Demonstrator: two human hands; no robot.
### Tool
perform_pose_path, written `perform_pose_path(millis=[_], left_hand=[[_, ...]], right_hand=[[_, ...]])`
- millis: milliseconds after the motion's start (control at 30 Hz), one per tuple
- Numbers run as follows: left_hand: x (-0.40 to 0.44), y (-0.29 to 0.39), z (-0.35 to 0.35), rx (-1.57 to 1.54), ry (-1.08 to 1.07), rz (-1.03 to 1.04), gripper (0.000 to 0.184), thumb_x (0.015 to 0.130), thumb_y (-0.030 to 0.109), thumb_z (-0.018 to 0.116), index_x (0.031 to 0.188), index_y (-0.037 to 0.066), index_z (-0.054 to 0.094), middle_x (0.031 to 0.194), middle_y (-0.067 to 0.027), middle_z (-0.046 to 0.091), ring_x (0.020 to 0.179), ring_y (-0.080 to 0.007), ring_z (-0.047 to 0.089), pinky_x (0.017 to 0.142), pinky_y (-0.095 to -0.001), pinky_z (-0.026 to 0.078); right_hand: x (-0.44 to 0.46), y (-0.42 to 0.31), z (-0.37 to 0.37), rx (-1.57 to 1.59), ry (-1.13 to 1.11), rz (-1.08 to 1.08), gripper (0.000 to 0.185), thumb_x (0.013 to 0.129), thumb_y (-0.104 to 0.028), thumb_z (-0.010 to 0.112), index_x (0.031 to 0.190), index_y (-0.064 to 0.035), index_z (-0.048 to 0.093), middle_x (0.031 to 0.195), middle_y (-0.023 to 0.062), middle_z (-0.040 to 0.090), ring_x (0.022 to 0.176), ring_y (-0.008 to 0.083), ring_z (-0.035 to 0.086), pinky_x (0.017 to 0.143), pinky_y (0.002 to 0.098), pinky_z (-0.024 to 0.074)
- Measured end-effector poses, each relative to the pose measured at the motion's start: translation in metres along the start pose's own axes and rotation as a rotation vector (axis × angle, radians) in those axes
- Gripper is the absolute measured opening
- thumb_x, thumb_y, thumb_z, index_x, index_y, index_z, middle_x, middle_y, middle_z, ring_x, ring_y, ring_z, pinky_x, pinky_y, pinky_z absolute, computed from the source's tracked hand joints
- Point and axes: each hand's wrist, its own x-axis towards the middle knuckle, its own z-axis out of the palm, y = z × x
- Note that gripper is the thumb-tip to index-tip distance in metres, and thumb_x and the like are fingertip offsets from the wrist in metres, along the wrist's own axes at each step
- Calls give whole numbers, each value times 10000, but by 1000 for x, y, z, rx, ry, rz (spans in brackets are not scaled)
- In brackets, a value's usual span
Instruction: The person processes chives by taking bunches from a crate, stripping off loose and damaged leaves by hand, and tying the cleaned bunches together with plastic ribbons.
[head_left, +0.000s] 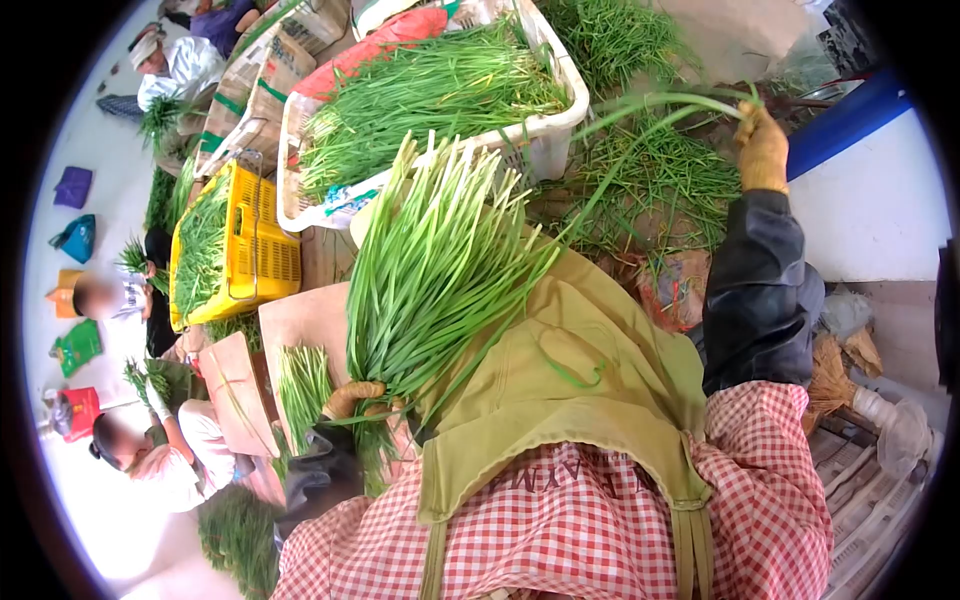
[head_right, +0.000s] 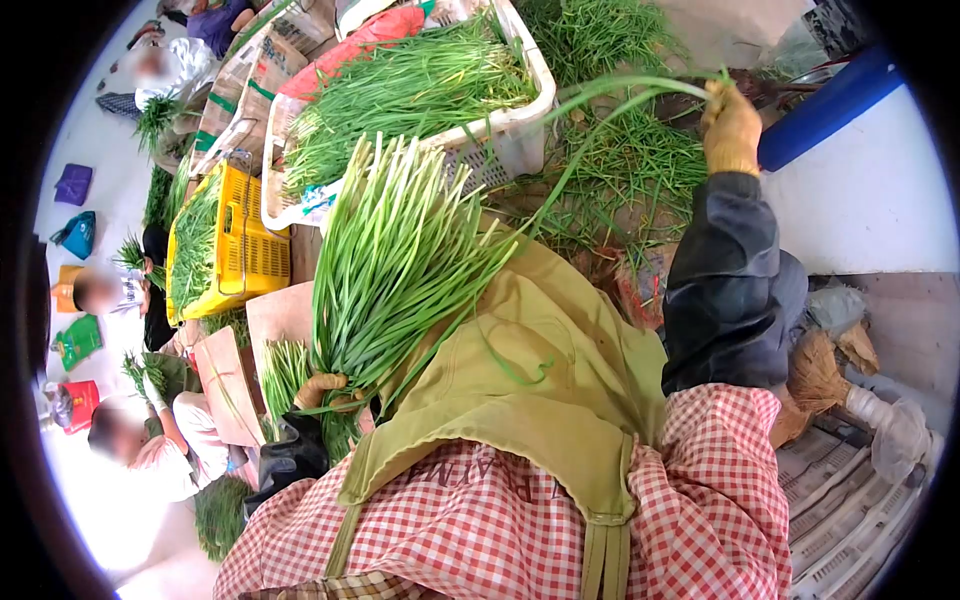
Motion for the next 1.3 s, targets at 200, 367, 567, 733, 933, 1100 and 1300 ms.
perform_pose_path(millis=[200,367,567,733,933,1100,1300], left_hand=[[1,9,27,-70,-47,3,418,795,274,704,1046,-48,615,820,-87,648,539,-88,508,463,-196,386],[10,2,10,-99,-323,-10,522,806,380,707,1038,-76,597,777,-62,614,521,-79,457,449,-203,319],[-4,0,27,-219,-337,135,639,831,476,667,1195,-31,528,816,-94,636,531,-90,466,457,-203,319],[-19,-26,19,-211,-353,191,754,819,543,656,1306,3,459,910,-158,670,535,-116,495,478,-229,375],[-39,-13,39,389,-176,-9,547,793,195,780,1242,3,532,1129,-94,631,906,-143,607,741,-279,507],[-40,-25,64,444,-19,171,558,786,186,785,1250,8,530,1166,-83,616,983,-158,589,809,-295,497],[-30,-36,55,302,-25,124,562,779,173,787,1252,10,530,1173,-82,614,997,-160,586,825,-299,493]], right_hand=[[3,-85,131,220,-498,-360,102,917,-150,579,902,-49,572,665,-5,553,505,59,484,401,188,375],[-240,-129,249,348,-645,69,38,866,-69,613,833,-55,599,700,19,574,500,81,440,430,210,396],[-308,5,203,-68,-1155,177,206,954,-228,541,895,-33,573,697,25,585,470,55,404,420,216,321],[-287,65,126,-488,-949,3,107,952,-134,528,940,-28,543,754,55,597,664,125,606,595,268,479],[-281,97,110,-582,-788,-162,81,934,-103,541,975,-34,539,738,80,592,646,157,608,608,292,479],[-278,124,117,-561,-696,-200,64,912,-86,565,939,-28,561,721,66,594,625,146,591,594,292,475],[-178,118,97,-62,-256,52,285,960,-269,482,926,-11,599,733,87,635,580,148,568,570,263,458]])
